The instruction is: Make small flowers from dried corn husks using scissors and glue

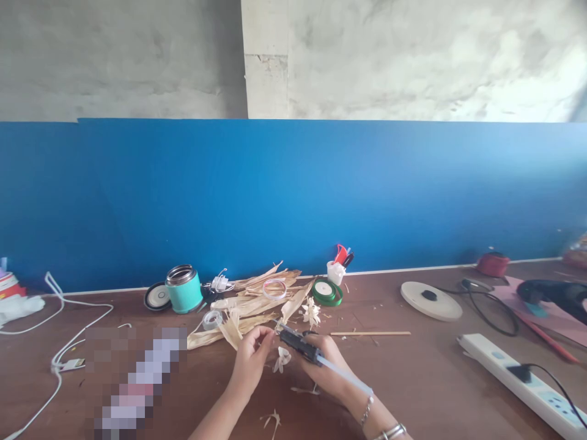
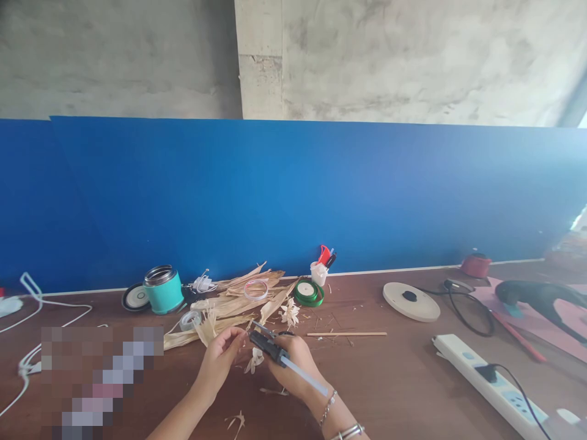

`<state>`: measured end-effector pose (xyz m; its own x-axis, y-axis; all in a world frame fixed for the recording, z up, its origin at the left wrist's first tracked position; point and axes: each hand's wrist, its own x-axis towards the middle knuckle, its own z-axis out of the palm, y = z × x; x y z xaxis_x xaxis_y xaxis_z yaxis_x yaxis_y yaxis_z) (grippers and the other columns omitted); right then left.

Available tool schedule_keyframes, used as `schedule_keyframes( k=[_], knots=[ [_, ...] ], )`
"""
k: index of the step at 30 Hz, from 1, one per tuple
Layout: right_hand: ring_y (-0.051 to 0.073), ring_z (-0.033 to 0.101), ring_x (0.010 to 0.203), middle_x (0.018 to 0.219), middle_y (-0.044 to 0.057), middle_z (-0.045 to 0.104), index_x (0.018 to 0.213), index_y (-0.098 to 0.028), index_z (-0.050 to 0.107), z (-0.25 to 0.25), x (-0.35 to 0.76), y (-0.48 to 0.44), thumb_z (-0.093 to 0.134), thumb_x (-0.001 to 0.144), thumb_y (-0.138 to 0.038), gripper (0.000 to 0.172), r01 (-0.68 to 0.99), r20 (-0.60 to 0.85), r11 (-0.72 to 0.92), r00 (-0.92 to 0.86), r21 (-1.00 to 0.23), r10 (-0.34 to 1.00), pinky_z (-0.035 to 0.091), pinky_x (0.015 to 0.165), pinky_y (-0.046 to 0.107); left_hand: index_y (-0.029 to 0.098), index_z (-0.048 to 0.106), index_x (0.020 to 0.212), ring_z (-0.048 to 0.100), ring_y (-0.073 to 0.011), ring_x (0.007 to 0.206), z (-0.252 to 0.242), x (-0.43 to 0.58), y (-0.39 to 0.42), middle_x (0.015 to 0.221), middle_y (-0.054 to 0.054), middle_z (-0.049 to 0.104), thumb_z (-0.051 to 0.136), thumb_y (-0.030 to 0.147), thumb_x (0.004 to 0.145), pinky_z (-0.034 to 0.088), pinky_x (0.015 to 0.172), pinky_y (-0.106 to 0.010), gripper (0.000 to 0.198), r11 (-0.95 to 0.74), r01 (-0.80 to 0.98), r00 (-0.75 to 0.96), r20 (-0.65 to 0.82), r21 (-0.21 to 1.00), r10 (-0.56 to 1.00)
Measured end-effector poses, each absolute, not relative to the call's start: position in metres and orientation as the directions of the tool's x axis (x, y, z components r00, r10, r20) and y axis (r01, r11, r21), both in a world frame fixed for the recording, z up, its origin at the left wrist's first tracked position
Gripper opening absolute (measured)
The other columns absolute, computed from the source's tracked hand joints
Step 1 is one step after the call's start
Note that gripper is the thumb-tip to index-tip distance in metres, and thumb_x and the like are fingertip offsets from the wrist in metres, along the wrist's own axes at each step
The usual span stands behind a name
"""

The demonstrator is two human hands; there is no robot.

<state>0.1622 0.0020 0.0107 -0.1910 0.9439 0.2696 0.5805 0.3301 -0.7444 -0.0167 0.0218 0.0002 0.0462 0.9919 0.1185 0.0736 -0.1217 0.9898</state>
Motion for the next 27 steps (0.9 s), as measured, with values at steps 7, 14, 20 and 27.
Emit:
schedule_keyframes(
  k=[7, 14, 20, 27],
  knots=[
    [0.016, 0.058, 0.059, 0.062, 0.003, 0.065, 0.064, -0.015, 0.064, 0.0145, 0.1610, -0.0005, 0.055, 0.074, -0.023, 0.016, 0.583, 0.281, 0.331, -0.179, -0.742, 0.943, 0.038, 0.052, 0.021, 0.017, 0.061, 0.070, 0.044, -0.0127, 0.051, 0.0032, -0.0159, 0.0201, 0.059, 0.002, 0.055, 0.062, 0.056, 0.068, 0.030, 0.047, -0.021, 0.039, -0.095, 0.077, 0.023, 0.093, 0.993, 0.995],
    [0.015, 0.056, 0.057, 0.061, 0.002, 0.063, 0.061, -0.014, 0.061, 0.0129, 0.1613, 0.0005, 0.053, 0.073, -0.022, 0.017, 0.587, 0.292, 0.332, -0.166, -0.739, 0.942, 0.036, 0.051, 0.020, 0.017, 0.062, 0.067, 0.044, -0.0119, 0.049, 0.0064, -0.0144, 0.0185, 0.053, 0.004, 0.051, 0.064, 0.055, 0.066, 0.032, 0.048, -0.022, 0.037, -0.087, 0.024, 0.045, 0.085, 0.996, 0.995],
    [0.014, 0.053, 0.056, 0.060, 0.002, 0.061, 0.061, -0.015, 0.060, 0.0094, 0.1626, 0.0024, 0.055, 0.073, -0.022, 0.016, 0.604, 0.286, 0.329, -0.170, -0.726, 0.943, 0.035, 0.049, 0.020, 0.017, 0.061, 0.068, 0.042, -0.0110, 0.051, 0.0058, -0.0148, 0.0180, 0.056, 0.004, 0.050, 0.065, 0.052, 0.068, 0.031, 0.047, -0.020, 0.035, -0.063, 0.007, 0.064, 0.063, 0.998, 0.996],
    [0.014, 0.054, 0.057, 0.063, 0.003, 0.064, 0.062, -0.015, 0.063, 0.0059, 0.1640, 0.0031, 0.056, 0.075, -0.027, 0.019, 0.646, 0.285, 0.318, -0.159, -0.694, 0.945, 0.035, 0.050, 0.020, 0.017, 0.060, 0.070, 0.035, -0.0081, 0.047, 0.0045, -0.0149, 0.0180, 0.050, 0.007, 0.041, 0.065, 0.051, 0.068, 0.028, 0.046, -0.018, 0.034, -0.033, -0.066, 0.050, 0.036, 0.997, 0.998]
  ],
)
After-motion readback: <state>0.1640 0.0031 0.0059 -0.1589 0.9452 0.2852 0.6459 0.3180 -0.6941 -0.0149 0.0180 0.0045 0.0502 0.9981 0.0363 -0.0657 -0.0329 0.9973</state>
